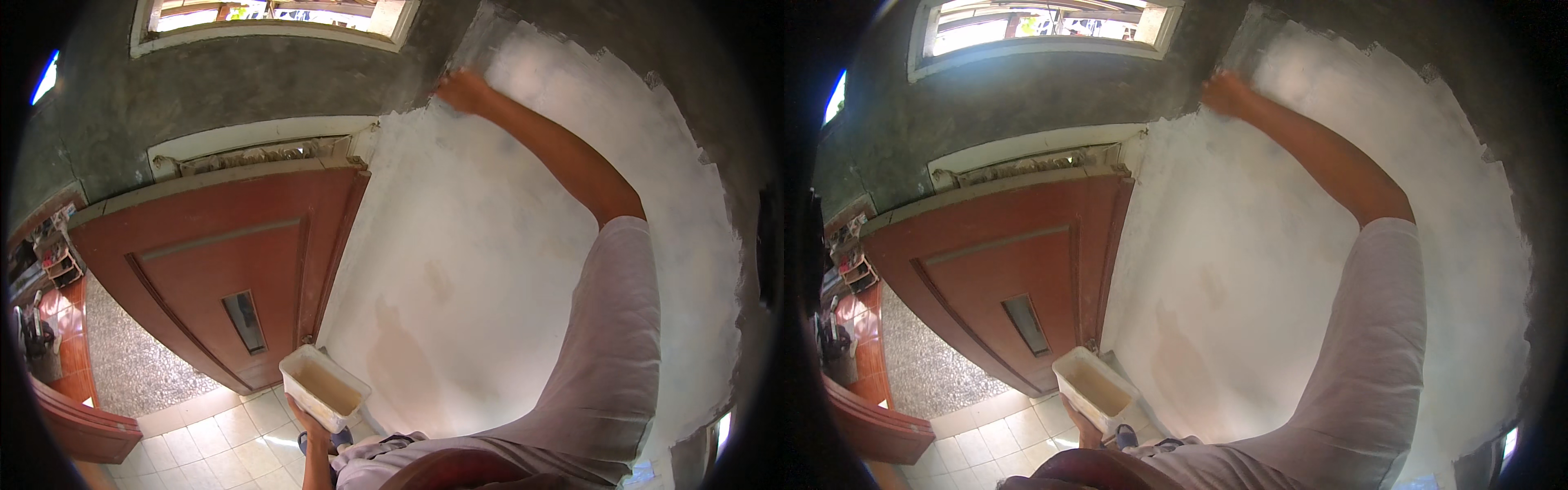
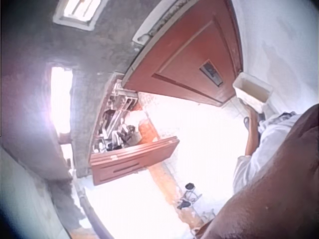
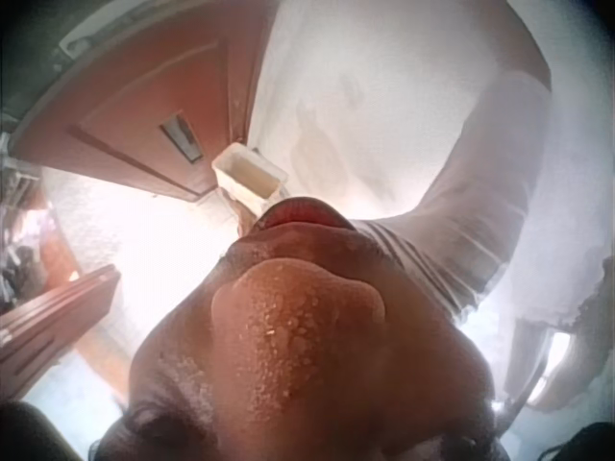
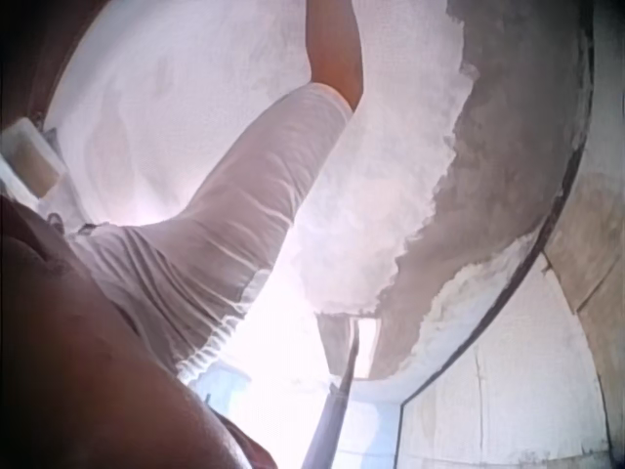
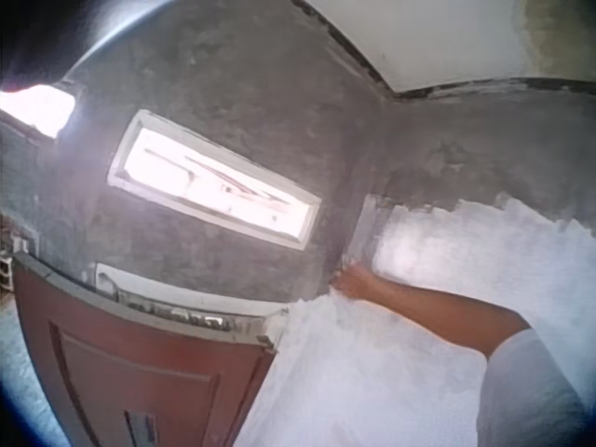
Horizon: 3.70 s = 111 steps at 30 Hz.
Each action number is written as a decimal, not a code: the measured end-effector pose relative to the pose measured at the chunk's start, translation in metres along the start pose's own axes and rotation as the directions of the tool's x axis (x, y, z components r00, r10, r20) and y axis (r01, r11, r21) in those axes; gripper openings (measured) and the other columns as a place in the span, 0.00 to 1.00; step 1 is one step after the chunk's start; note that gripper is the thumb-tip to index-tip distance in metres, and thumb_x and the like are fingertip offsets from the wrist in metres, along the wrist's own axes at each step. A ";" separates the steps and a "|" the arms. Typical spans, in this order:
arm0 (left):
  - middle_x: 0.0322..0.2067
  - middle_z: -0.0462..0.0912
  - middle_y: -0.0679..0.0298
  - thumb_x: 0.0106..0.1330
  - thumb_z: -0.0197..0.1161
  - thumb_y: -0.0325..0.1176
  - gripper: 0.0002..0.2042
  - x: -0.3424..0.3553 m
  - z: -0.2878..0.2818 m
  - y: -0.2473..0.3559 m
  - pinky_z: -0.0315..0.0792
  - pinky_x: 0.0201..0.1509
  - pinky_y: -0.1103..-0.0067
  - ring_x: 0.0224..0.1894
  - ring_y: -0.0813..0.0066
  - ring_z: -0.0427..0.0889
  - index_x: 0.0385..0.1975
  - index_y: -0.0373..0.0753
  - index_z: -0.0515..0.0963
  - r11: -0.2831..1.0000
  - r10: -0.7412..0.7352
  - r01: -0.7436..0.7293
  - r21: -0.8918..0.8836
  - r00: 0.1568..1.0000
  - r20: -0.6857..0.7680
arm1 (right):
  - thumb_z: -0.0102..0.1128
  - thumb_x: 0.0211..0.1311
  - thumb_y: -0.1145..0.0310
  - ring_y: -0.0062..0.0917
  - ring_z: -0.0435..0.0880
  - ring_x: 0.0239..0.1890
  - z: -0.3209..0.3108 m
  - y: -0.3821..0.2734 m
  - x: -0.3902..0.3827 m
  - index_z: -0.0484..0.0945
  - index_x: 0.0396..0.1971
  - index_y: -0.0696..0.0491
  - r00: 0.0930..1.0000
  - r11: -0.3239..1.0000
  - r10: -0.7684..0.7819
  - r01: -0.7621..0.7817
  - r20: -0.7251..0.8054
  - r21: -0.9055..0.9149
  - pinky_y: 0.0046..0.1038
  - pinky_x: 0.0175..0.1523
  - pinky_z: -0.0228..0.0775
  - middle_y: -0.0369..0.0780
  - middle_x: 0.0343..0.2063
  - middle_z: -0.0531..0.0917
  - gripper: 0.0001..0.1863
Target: The person applies plaster to an indoor wall and ceiling corner using a red hand spreader, repeatedly dipping the spreader into a plastic container of white plaster material.
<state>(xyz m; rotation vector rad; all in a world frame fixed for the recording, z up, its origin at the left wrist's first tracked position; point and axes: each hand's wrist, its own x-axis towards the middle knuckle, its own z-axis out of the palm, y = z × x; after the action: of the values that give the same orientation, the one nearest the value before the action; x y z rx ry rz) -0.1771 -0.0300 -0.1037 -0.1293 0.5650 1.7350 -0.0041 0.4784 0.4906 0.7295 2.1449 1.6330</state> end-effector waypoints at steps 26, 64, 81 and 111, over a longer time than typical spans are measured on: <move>0.65 0.71 0.59 0.71 0.43 0.70 0.41 -0.009 -0.009 0.011 0.71 0.66 0.66 0.63 0.59 0.73 0.73 0.44 0.59 0.997 -0.030 0.024 0.074 0.996 0.080 | 0.54 0.62 0.75 0.34 0.83 0.50 -0.014 -0.148 -0.053 0.75 0.65 0.41 0.987 0.921 0.089 -0.031 -0.133 0.389 0.43 0.52 0.78 0.45 0.46 0.85 0.30; 0.60 0.75 0.59 0.69 0.44 0.71 0.41 -0.015 0.014 0.011 0.76 0.61 0.66 0.57 0.60 0.79 0.71 0.43 0.62 0.989 -0.064 0.063 0.135 0.998 0.002 | 0.56 0.65 0.63 0.40 0.86 0.39 0.049 -0.021 -0.021 0.81 0.51 0.51 0.850 0.939 0.256 -0.332 -0.461 -0.091 0.52 0.41 0.78 0.46 0.42 0.85 0.17; 0.63 0.73 0.60 0.72 0.41 0.69 0.39 -0.012 -0.009 0.021 0.71 0.67 0.66 0.63 0.61 0.74 0.72 0.44 0.60 0.998 -0.043 0.039 0.059 0.996 0.080 | 0.53 0.66 0.72 0.39 0.85 0.31 -0.016 -0.048 -0.048 0.81 0.52 0.46 0.687 0.860 0.492 -0.290 -0.535 0.420 0.42 0.35 0.78 0.42 0.31 0.84 0.16; 0.65 0.71 0.61 0.72 0.42 0.68 0.38 -0.001 0.030 0.013 0.70 0.67 0.65 0.64 0.60 0.73 0.72 0.45 0.59 0.986 -0.109 0.093 0.138 0.987 0.117 | 0.48 0.67 0.72 0.42 0.85 0.47 -0.077 0.099 -0.066 0.81 0.54 0.45 0.588 0.753 0.598 -0.645 -0.545 0.131 0.45 0.50 0.78 0.46 0.46 0.85 0.20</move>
<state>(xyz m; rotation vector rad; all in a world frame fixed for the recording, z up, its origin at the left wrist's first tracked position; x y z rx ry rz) -0.1823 -0.0200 -0.0733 0.0433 0.5698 1.5901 0.0249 0.3997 0.6050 1.2070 2.3105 2.5668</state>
